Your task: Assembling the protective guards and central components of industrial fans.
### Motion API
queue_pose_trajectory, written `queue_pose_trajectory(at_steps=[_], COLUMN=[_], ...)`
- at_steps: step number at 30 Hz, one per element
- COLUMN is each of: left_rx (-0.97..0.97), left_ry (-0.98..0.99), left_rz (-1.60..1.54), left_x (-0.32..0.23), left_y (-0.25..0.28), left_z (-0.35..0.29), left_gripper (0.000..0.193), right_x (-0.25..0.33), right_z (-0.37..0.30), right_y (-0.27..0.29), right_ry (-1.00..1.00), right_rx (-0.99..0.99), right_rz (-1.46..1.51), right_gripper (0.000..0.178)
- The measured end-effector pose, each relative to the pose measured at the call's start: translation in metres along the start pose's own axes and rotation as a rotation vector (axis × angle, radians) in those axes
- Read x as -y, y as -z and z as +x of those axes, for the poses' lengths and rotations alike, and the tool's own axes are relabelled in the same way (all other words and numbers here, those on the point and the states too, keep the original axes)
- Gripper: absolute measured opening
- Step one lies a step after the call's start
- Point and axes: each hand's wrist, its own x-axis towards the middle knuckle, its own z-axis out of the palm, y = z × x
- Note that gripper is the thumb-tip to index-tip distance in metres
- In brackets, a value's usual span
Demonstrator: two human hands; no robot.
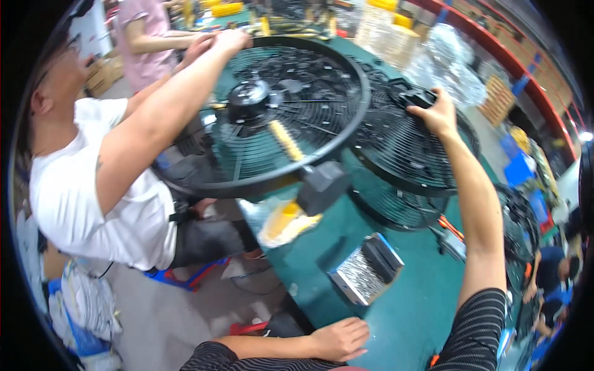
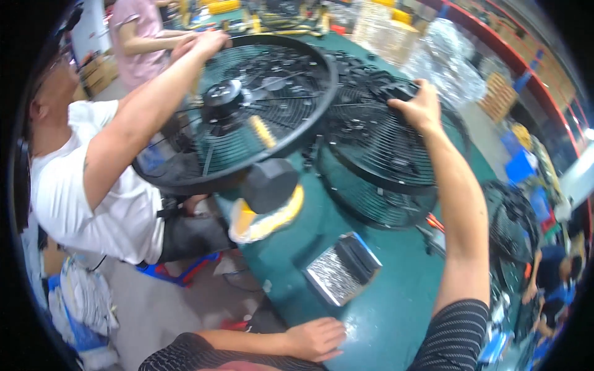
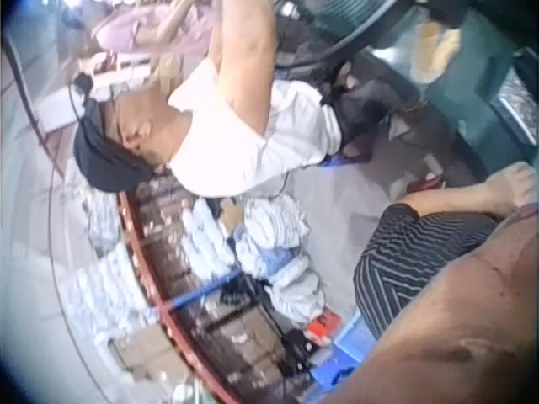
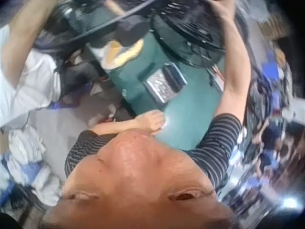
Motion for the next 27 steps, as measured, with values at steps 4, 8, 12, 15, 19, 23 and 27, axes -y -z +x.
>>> queue_pose_trajectory(at_steps=[4, 8, 12, 15, 19, 23, 27], left_rx=[-0.099, -0.107, -0.090, -0.063, 0.042, 0.094, 0.102], left_ry=[-0.064, -0.085, -0.078, -0.065, -0.031, -0.017, -0.094], left_rz=[0.053, 0.039, 0.027, 0.012, -0.033, 0.033, 0.088], left_x=[0.003, 0.004, 0.003, 0.001, 0.000, 0.001, -0.001], left_y=[-0.004, -0.005, 0.000, 0.008, 0.019, 0.013, 0.004], left_z=[-0.002, -0.004, 0.002, 0.010, 0.015, 0.017, 0.012], left_gripper=[0.035, 0.034, 0.033, 0.032, 0.032, 0.034, 0.037], right_x=[-0.008, -0.029, -0.034, -0.033, -0.045, -0.068, -0.036], right_z=[0.011, 0.009, 0.009, -0.002, -0.068, -0.237, -0.448], right_y=[-0.035, -0.052, -0.043, -0.010, 0.080, 0.203, 0.309], right_ry=[0.034, -0.015, -0.001, -0.007, 0.002, 0.139, -0.208], right_rx=[0.009, 0.060, -0.014, -0.044, -0.059, 0.100, 0.171], right_rz=[0.017, 0.094, 0.029, -0.001, -0.040, -0.149, -0.356], right_gripper=[0.087, 0.087, 0.087, 0.088, 0.086, 0.062, 0.048])
